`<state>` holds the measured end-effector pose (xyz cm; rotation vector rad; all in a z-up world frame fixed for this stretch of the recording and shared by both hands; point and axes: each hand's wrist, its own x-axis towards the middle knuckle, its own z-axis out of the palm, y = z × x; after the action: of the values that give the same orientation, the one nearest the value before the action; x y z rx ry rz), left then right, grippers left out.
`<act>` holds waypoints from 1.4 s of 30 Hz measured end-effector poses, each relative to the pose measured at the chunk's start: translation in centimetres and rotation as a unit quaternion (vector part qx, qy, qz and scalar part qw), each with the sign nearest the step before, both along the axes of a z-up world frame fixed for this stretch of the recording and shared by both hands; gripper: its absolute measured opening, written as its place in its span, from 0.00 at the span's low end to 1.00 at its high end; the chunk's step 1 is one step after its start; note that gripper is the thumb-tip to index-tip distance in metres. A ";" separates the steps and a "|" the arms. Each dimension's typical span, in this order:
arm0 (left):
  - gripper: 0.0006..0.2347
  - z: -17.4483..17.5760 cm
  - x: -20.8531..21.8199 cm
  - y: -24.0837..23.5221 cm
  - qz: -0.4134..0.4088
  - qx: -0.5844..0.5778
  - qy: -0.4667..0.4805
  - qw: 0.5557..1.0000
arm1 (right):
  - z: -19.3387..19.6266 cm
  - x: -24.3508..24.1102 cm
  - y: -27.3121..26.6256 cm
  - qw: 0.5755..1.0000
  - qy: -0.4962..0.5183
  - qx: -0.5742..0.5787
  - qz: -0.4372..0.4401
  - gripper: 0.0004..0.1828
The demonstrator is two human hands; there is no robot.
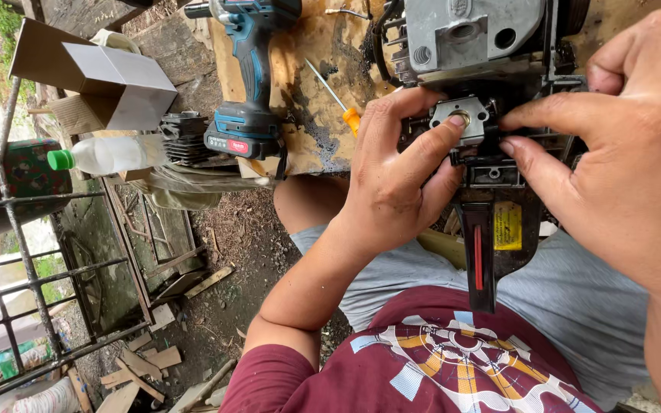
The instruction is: The person is sitting on the ground and repairing a small engine by hand. They repeatedly insert, remove, and adjust small metal components within the engine's carburetor area.
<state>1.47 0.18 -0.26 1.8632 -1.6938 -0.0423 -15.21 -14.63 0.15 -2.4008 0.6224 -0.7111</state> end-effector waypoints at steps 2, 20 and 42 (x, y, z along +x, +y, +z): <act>0.19 -0.1 0.1 -0.1 -0.002 0.000 0.005 1.000 | -0.1 0.1 0.0 1.000 0.008 -0.003 -0.002 0.18; 0.17 2.1 -0.4 -0.6 0.006 0.014 -0.012 1.000 | -2.7 -0.5 0.0 0.999 0.001 0.040 0.018 0.13; 0.13 3.7 0.0 -1.5 0.022 -0.021 0.023 0.999 | -5.3 -1.2 -1.4 0.996 -0.047 0.060 0.035 0.16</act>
<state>1.50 -1.28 3.40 1.8537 -1.6117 -0.0313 -16.42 -16.04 -5.12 -2.2543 0.5232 -0.7319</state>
